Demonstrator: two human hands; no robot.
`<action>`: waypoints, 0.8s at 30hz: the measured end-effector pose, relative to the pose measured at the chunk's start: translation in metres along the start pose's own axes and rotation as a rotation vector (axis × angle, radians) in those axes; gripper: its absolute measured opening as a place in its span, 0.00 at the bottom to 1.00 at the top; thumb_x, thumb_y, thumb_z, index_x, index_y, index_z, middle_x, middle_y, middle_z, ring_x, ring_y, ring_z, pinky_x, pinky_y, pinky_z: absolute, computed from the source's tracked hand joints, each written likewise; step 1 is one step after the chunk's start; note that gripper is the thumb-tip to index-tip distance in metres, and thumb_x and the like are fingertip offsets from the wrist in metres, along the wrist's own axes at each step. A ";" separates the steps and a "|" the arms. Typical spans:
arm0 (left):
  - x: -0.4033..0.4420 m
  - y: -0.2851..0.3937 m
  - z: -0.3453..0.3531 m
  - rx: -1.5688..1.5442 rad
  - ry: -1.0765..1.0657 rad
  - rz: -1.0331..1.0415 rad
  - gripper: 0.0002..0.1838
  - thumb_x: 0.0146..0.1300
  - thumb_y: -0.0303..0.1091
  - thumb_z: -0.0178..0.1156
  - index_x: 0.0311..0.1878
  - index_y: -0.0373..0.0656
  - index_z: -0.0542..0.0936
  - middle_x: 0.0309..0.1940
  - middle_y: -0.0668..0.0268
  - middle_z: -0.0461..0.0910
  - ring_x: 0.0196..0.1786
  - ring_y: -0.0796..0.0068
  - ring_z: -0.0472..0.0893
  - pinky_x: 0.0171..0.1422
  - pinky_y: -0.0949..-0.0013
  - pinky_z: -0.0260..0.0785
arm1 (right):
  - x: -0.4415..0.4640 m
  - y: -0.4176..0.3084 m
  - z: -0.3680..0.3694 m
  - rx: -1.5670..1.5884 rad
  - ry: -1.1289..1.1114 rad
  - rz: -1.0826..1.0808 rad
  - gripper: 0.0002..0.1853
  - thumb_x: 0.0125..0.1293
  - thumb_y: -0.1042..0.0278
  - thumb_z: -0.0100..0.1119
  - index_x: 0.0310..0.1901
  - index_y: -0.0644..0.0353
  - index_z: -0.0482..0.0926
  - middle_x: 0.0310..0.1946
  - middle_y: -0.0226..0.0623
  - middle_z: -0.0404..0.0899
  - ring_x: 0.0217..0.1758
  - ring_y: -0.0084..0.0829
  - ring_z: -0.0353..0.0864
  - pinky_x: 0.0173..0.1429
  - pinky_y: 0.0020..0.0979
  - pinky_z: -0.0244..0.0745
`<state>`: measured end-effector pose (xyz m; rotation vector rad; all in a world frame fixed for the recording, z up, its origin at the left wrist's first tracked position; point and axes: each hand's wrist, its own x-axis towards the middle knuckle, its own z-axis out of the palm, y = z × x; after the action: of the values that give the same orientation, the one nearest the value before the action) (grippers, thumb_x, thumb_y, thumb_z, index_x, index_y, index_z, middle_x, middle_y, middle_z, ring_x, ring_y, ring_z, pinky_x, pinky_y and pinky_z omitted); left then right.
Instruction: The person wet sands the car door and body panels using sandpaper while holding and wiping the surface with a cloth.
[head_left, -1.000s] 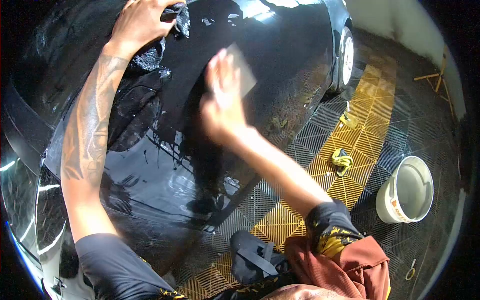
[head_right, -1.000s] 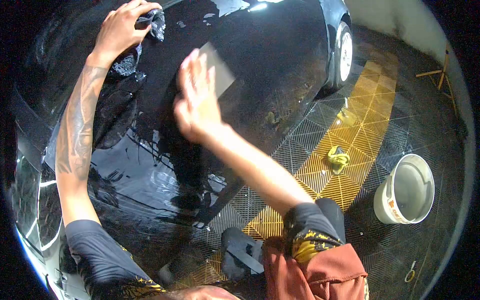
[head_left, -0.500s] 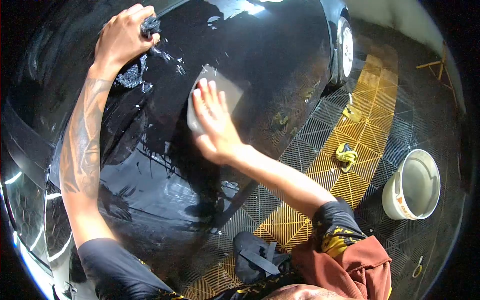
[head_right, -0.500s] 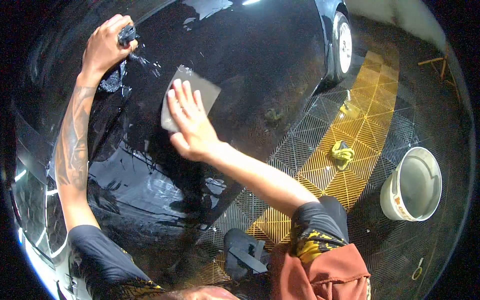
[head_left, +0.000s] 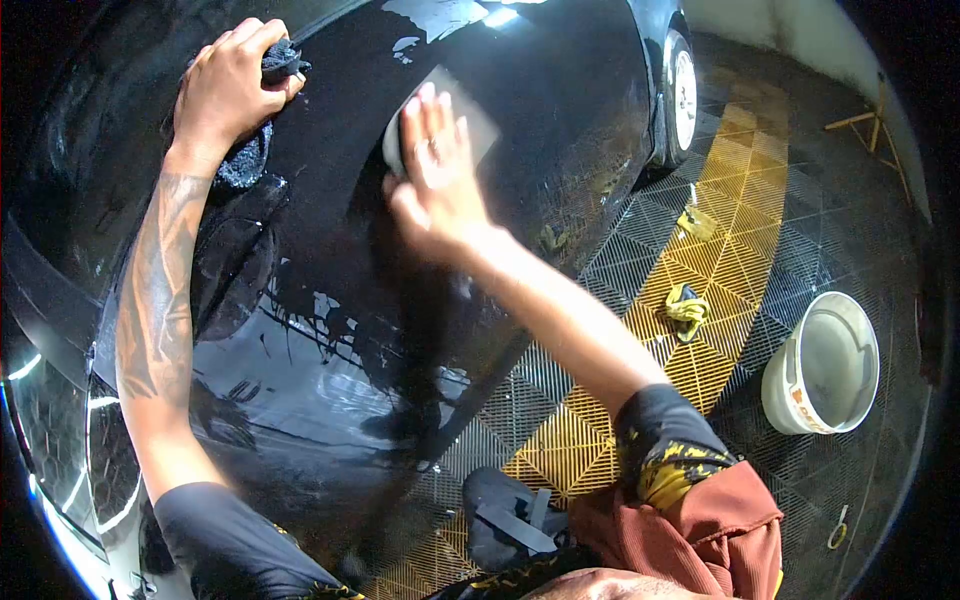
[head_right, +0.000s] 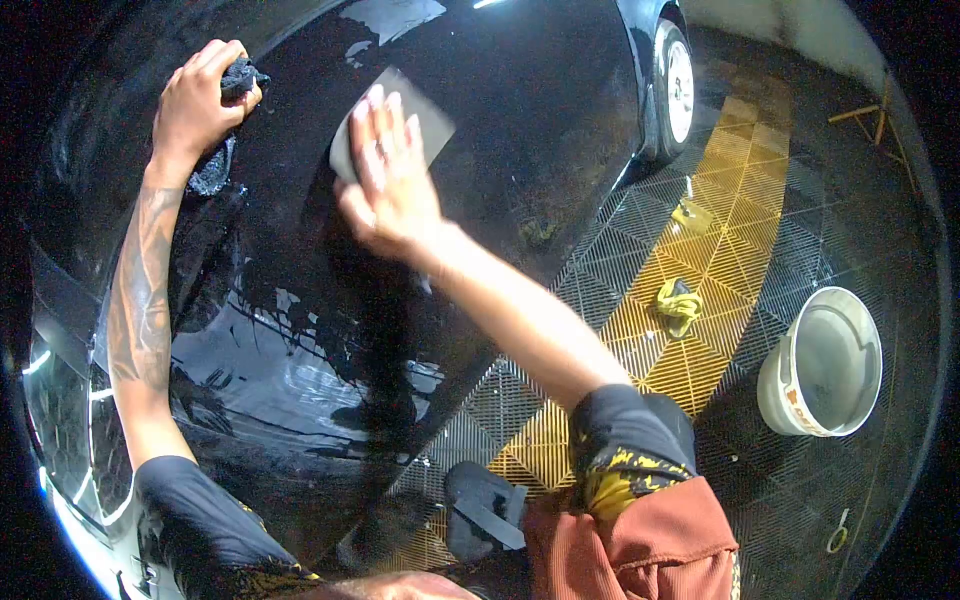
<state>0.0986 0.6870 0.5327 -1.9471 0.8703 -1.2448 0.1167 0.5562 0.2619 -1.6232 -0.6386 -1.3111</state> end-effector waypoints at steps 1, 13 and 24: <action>0.002 0.000 0.000 0.002 0.002 0.006 0.19 0.56 0.40 0.69 0.48 0.45 0.78 0.44 0.62 0.80 0.51 0.54 0.83 0.56 0.54 0.77 | 0.022 0.026 -0.004 -0.096 0.038 -0.002 0.46 0.64 0.57 0.50 0.79 0.72 0.46 0.80 0.70 0.40 0.84 0.69 0.37 0.84 0.62 0.34; 0.000 0.000 -0.002 0.005 0.013 0.006 0.17 0.60 0.43 0.67 0.48 0.45 0.79 0.45 0.62 0.81 0.50 0.54 0.84 0.56 0.55 0.77 | 0.028 0.036 -0.010 -0.046 0.109 0.052 0.41 0.69 0.59 0.45 0.77 0.77 0.49 0.80 0.69 0.42 0.84 0.66 0.39 0.84 0.59 0.35; 0.010 0.019 -0.018 0.024 -0.122 -0.107 0.15 0.58 0.41 0.68 0.44 0.45 0.80 0.43 0.62 0.81 0.48 0.55 0.84 0.53 0.56 0.76 | 0.012 0.059 -0.019 0.011 0.034 -0.020 0.44 0.61 0.63 0.50 0.77 0.74 0.51 0.79 0.73 0.43 0.83 0.68 0.42 0.84 0.60 0.39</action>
<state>0.0816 0.6652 0.5275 -2.0495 0.6949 -1.1770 0.1611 0.5119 0.2539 -1.5859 -0.6423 -1.3443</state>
